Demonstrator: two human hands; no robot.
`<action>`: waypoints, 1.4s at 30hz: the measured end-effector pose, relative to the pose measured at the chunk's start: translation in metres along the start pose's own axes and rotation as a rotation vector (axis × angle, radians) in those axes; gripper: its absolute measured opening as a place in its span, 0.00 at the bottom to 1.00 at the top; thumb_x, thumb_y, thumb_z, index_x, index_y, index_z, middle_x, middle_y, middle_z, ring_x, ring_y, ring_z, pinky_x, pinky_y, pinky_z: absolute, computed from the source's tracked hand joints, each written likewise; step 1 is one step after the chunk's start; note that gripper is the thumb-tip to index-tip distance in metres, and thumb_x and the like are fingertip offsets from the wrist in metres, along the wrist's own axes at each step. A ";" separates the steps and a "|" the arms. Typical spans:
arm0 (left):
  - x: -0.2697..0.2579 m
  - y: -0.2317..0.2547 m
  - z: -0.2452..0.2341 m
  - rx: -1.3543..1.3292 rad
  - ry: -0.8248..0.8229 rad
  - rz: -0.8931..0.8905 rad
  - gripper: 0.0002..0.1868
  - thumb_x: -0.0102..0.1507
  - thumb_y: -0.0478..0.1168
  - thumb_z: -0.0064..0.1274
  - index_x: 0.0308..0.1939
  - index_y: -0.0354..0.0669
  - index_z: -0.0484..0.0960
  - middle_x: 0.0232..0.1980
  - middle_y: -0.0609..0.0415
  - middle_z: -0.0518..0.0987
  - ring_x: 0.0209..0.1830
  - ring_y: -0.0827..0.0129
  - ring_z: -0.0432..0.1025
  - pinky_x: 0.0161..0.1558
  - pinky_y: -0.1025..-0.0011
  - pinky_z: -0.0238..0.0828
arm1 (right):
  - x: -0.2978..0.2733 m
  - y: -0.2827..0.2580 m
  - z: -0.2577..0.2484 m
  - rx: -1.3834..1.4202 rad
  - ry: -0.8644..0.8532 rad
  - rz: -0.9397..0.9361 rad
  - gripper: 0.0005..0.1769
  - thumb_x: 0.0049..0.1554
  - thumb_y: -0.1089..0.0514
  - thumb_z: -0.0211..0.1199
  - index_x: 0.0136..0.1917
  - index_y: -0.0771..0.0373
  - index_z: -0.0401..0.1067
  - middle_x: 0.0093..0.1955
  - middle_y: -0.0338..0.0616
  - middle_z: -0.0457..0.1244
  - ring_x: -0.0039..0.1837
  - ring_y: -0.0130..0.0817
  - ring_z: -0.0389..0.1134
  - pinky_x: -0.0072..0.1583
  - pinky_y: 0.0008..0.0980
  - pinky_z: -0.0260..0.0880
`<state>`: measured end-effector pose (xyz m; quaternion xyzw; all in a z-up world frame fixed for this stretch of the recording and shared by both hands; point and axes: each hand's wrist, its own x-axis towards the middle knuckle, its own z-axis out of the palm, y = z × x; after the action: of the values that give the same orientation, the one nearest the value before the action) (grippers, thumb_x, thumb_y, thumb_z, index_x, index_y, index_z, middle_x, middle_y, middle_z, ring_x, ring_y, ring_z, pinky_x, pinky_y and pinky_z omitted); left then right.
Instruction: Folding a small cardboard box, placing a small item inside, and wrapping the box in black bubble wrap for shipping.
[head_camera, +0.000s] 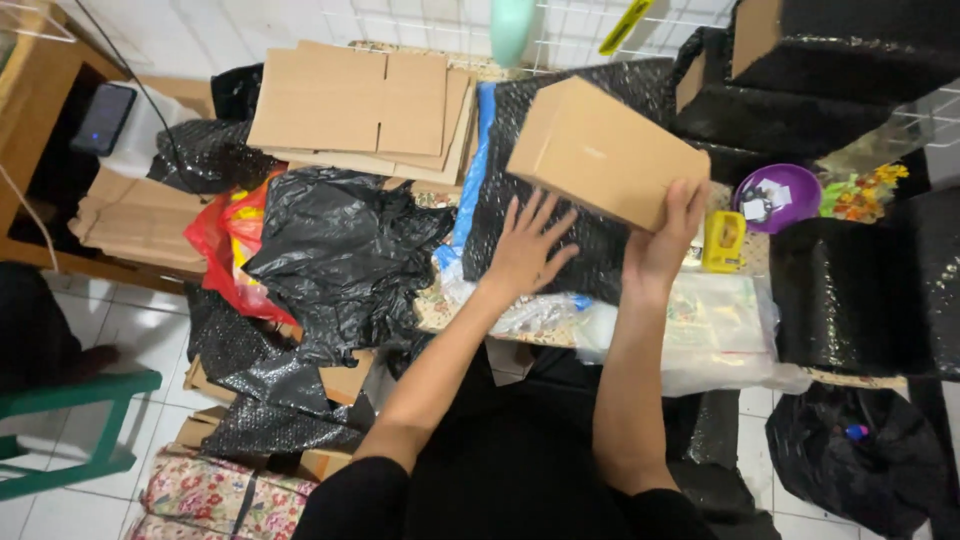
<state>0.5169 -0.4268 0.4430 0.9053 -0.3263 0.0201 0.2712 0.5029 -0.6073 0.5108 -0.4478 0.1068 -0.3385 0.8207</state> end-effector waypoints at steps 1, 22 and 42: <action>0.011 -0.002 -0.001 -0.005 -0.004 0.002 0.31 0.73 0.62 0.33 0.75 0.56 0.67 0.83 0.45 0.51 0.84 0.48 0.42 0.79 0.42 0.26 | -0.004 -0.002 0.004 -0.004 0.005 -0.001 0.25 0.68 0.44 0.69 0.74 0.37 0.63 0.68 0.46 0.64 0.67 0.45 0.69 0.67 0.60 0.71; -0.026 0.002 -0.065 -1.079 0.520 -0.440 0.32 0.73 0.53 0.45 0.76 0.40 0.62 0.76 0.33 0.61 0.78 0.44 0.54 0.77 0.52 0.50 | -0.026 0.007 0.014 -0.737 -0.152 -0.002 0.28 0.68 0.42 0.59 0.75 0.57 0.62 0.71 0.61 0.59 0.74 0.57 0.60 0.72 0.54 0.63; -0.020 0.020 -0.087 -0.898 0.350 -0.400 0.37 0.74 0.60 0.38 0.81 0.46 0.53 0.78 0.33 0.56 0.81 0.39 0.45 0.76 0.41 0.45 | -0.022 -0.006 0.007 -1.031 -0.124 -0.200 0.26 0.70 0.45 0.56 0.72 0.63 0.67 0.64 0.56 0.67 0.67 0.46 0.68 0.64 0.41 0.70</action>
<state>0.5012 -0.3843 0.5220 0.7276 -0.0731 -0.0232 0.6816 0.4866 -0.5906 0.5166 -0.8205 0.1677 -0.2916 0.4623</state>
